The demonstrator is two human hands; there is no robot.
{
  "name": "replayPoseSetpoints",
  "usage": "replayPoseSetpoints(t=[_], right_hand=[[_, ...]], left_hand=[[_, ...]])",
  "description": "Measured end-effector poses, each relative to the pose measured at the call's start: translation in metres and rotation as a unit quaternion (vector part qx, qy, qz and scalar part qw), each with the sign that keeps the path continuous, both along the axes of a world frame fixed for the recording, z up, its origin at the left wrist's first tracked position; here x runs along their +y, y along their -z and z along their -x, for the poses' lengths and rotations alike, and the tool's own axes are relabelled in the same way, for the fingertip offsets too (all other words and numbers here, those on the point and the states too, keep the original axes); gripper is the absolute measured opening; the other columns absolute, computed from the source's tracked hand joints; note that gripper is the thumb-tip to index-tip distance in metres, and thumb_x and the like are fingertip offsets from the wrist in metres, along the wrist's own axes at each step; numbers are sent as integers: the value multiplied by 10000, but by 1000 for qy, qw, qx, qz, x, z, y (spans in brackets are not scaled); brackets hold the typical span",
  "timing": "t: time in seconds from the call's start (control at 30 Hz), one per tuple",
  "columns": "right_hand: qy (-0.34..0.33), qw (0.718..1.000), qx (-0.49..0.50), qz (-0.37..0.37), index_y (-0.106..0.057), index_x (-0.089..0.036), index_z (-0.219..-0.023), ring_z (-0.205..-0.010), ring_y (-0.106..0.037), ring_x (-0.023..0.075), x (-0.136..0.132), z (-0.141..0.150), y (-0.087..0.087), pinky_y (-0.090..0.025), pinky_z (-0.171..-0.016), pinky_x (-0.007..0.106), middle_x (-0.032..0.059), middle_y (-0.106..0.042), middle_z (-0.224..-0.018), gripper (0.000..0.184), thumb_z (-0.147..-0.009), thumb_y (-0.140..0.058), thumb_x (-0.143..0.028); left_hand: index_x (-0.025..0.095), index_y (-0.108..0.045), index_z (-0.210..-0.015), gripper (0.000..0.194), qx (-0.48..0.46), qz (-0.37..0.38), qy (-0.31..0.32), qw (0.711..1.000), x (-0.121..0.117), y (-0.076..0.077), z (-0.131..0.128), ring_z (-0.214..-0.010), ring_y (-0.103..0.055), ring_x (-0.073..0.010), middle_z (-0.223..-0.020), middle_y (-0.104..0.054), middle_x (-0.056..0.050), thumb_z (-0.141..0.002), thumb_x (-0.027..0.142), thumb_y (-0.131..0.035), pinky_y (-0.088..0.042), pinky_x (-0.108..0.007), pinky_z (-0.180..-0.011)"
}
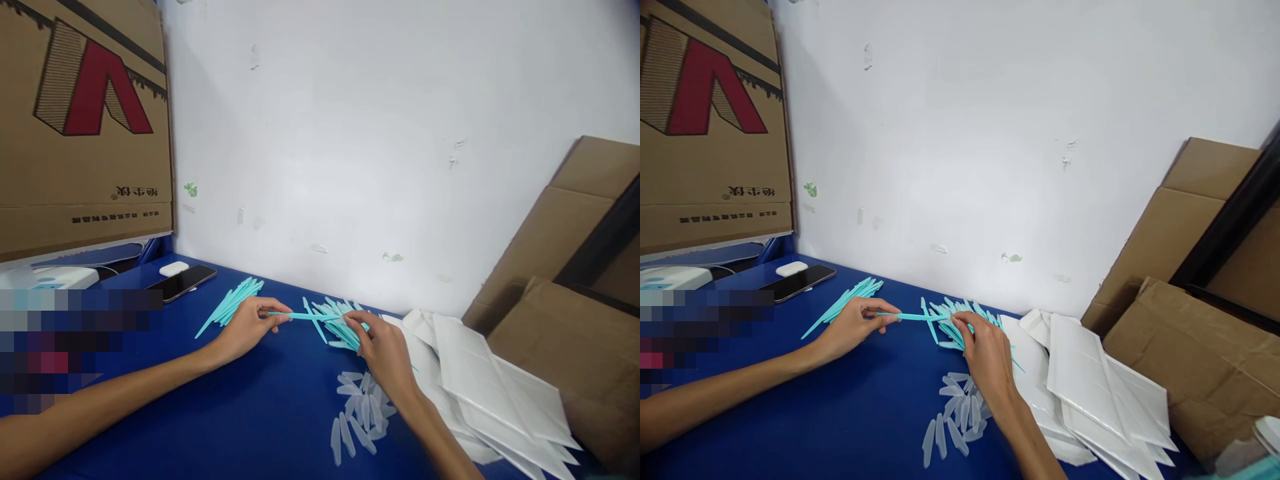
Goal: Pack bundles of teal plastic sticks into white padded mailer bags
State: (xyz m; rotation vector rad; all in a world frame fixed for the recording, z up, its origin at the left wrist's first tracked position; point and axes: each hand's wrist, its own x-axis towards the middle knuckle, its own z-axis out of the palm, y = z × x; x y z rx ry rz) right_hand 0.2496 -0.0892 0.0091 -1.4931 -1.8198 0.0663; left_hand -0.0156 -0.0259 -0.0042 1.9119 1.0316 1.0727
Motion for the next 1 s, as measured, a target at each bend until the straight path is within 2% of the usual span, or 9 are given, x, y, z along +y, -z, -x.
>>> replayPoseSetpoints(t=[0.17, 0.4, 0.6, 0.87, 1.0], right_hand=[[-18, 998, 54, 18, -723, -275, -945, -472, -604, 127, 0, 0, -2, -435, -591, 261, -33, -734, -734, 308, -990, -471, -447], [-14, 998, 67, -6, -722, -266, -941, -482, -607, 123, 0, 1, 0, -431, -574, 253, -22, -732, -769, 304, -985, -479, -443], [8, 997, 72, -27, -722, -262, -933, -461, -587, 128, -1, 0, -2, -430, -575, 256, -23, -701, -671, 301, -977, -493, -451], [-51, 992, 117, 22, -751, -245, -913, -435, -568, 128, -2, 6, -2, -439, -535, 245, -26, -665, -584, 284, -950, -534, -425], [-49, 984, 169, 37, -760, -226, -920, -424, -551, 133, -2, 10, -2, -437, -506, 245, -24, -640, -534, 304, -925, -562, -456]], left_hand=[[178, -755, -945, 281, 0, 18, 10, 1000, 0, 0, 1, -621, -614, -142, -748, -715, -37, -847, 419, -652, -465, -238, -569], [173, -753, -952, 282, -3, 33, 26, 999, 0, 0, 1, -582, -604, -131, -654, -687, -23, -841, 417, -663, -435, -223, -535], [168, -749, -934, 300, 2, 45, 39, 998, -4, -1, -2, -573, -608, -133, -609, -669, -16, -834, 439, -667, -402, -217, -515], [156, -749, -951, 361, -3, 69, 49, 996, -3, -1, -2, -520, -567, -116, -610, -684, -33, -827, 485, -667, -333, -197, -440], [162, -762, -973, 383, 16, 74, 64, 995, -7, -6, -3, -617, -645, -155, -708, -738, -63, -805, 497, -686, -357, -198, -451]])
